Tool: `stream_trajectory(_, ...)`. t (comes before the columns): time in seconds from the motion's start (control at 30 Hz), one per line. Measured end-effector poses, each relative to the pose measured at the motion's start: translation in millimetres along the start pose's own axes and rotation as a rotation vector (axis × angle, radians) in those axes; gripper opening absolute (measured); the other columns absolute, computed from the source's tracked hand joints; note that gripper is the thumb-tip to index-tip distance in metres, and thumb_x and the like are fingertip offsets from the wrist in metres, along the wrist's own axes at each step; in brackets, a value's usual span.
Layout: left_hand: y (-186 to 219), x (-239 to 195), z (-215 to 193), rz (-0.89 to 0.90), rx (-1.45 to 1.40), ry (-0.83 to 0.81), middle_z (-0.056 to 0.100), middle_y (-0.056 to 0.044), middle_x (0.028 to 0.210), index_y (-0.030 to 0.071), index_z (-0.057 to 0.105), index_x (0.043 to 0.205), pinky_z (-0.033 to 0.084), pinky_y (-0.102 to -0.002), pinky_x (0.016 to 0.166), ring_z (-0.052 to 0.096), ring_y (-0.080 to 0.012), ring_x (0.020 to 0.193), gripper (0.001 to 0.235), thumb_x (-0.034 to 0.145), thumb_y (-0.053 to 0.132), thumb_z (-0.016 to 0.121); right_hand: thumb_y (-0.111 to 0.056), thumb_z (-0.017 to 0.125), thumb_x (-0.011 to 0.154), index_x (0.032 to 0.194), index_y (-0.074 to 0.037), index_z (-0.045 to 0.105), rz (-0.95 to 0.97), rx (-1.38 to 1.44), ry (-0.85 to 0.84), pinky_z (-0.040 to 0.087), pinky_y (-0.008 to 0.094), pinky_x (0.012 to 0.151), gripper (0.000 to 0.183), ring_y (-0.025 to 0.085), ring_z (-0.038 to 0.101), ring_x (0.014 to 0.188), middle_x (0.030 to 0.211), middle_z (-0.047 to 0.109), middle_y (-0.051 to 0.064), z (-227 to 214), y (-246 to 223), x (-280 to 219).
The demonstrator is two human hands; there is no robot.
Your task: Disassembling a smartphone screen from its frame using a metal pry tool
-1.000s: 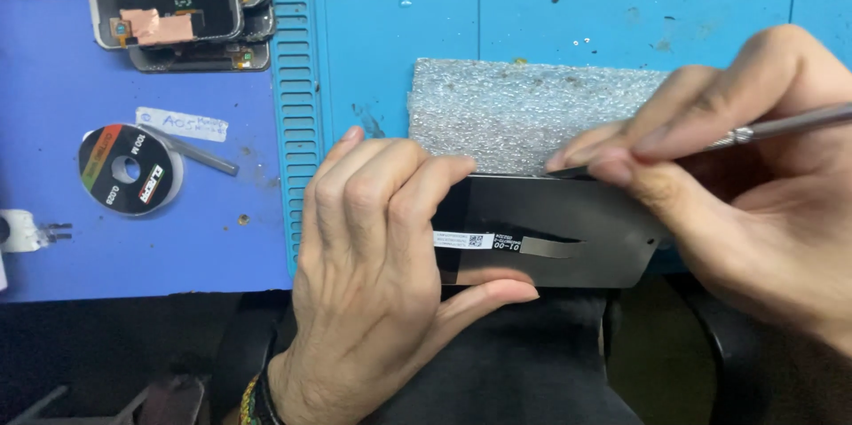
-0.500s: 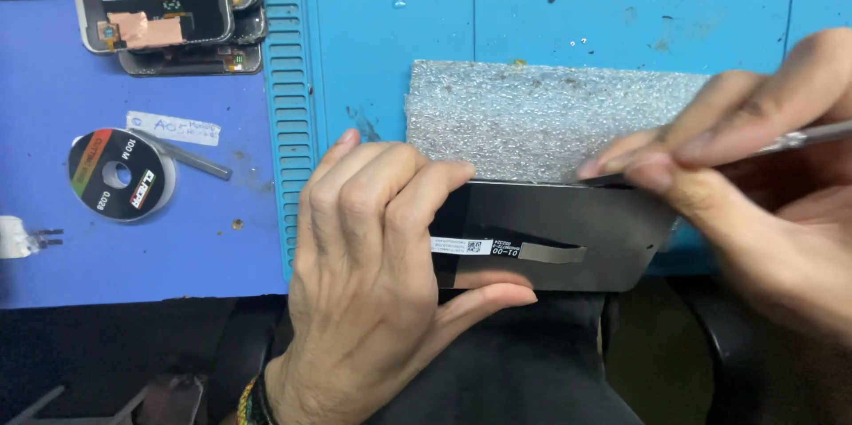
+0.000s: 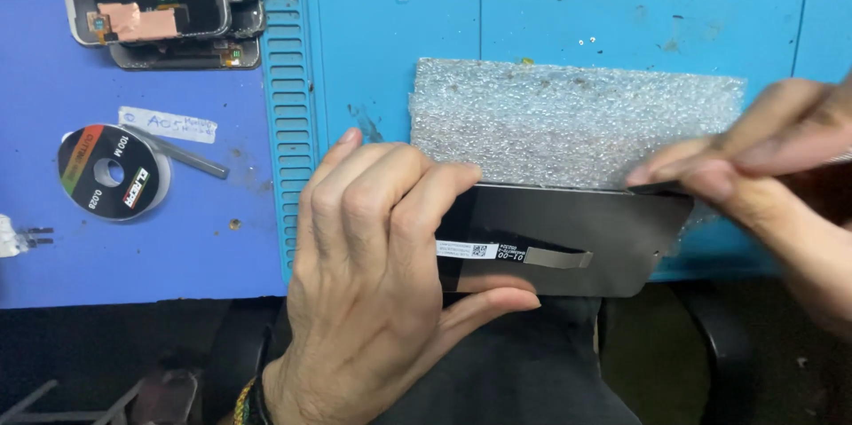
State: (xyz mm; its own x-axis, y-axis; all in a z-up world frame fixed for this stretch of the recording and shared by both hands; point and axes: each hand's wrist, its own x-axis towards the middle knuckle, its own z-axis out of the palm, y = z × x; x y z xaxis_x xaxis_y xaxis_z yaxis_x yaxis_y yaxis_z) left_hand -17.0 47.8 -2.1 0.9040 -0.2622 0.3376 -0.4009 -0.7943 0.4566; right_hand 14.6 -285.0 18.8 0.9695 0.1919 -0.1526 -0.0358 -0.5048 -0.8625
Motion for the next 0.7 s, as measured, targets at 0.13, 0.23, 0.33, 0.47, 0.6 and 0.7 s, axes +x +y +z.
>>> stream_trajectory(0.13, 0, 0, 0, -0.002, -0.001, -0.012, 0.055, -0.012, 0.121, 0.004, 0.06, 0.128, 0.049, -0.059, 0.119, 0.061, -0.0297, 0.119, 0.072, 0.095, 0.067, 0.043, -0.007, 0.059, 0.102, 0.1, -0.006, 0.06, -0.095, 0.061, -0.017, 0.08, 0.042, 0.104, 0.003, 0.029, 0.085, 0.098, 0.097, 0.064, 0.009, 42, -7, 10)
stream_trajectory(0.23, 1, 0, 1, 0.001, 0.012, -0.007, 0.054, -0.013, 0.12, 0.004, 0.06, 0.128, 0.05, -0.058, 0.119, 0.059, -0.032, 0.117, 0.075, 0.093, 0.069, 0.049, -0.003, 0.059, 0.102, 0.1, -0.008, 0.055, -0.109, 0.111, -0.027, 0.082, 0.041, 0.104, 0.006, 0.029, 0.087, 0.098, 0.092, 0.06, 0.006, 47, -17, 17)
stream_trajectory(0.33, 0, -1, 1, 0.003, 0.005, 0.0, 0.053, -0.013, 0.119, 0.004, 0.06, 0.129, 0.05, -0.059, 0.119, 0.059, -0.0323, 0.116, 0.075, 0.093, 0.069, 0.048, 0.002, 0.058, 0.102, 0.102, -0.01, 0.048, -0.141, 0.164, -0.063, 0.084, 0.039, 0.102, 0.016, 0.029, 0.09, 0.099, 0.085, 0.054, 0.002, 43, -20, 18)
stream_trajectory(0.47, -1, 0, 1, 0.013, 0.014, 0.0, 0.054, -0.012, 0.118, 0.004, 0.06, 0.127, 0.05, -0.059, 0.118, 0.062, -0.0292, 0.117, 0.072, 0.097, 0.066, 0.04, -0.006, 0.052, 0.107, 0.093, 0.009, 0.063, 0.173, 0.094, 0.078, 0.065, 0.038, 0.105, 0.023, 0.032, 0.078, 0.102, 0.097, 0.064, 0.017, 44, -15, 5)
stream_trajectory(0.6, 2, 0, 1, 0.008, 0.012, -0.002, 0.054, -0.013, 0.12, 0.004, 0.061, 0.128, 0.05, -0.059, 0.118, 0.06, -0.0312, 0.117, 0.074, 0.094, 0.068, 0.044, 0.001, 0.05, 0.109, 0.108, -0.009, 0.043, -0.067, 0.089, -0.05, 0.077, 0.038, 0.103, 0.013, 0.028, 0.086, 0.103, 0.091, 0.056, 0.005, 48, -22, 12)
stream_trajectory(0.7, 2, 0, 1, 0.008, -0.002, 0.004, 0.055, -0.013, 0.119, 0.004, 0.062, 0.127, 0.05, -0.059, 0.118, 0.061, -0.0307, 0.117, 0.073, 0.096, 0.066, 0.04, -0.001, 0.05, 0.11, 0.099, -0.003, 0.05, -0.007, 0.015, -0.042, 0.071, 0.039, 0.106, 0.011, 0.028, 0.083, 0.104, 0.094, 0.057, 0.008, 48, -27, 10)
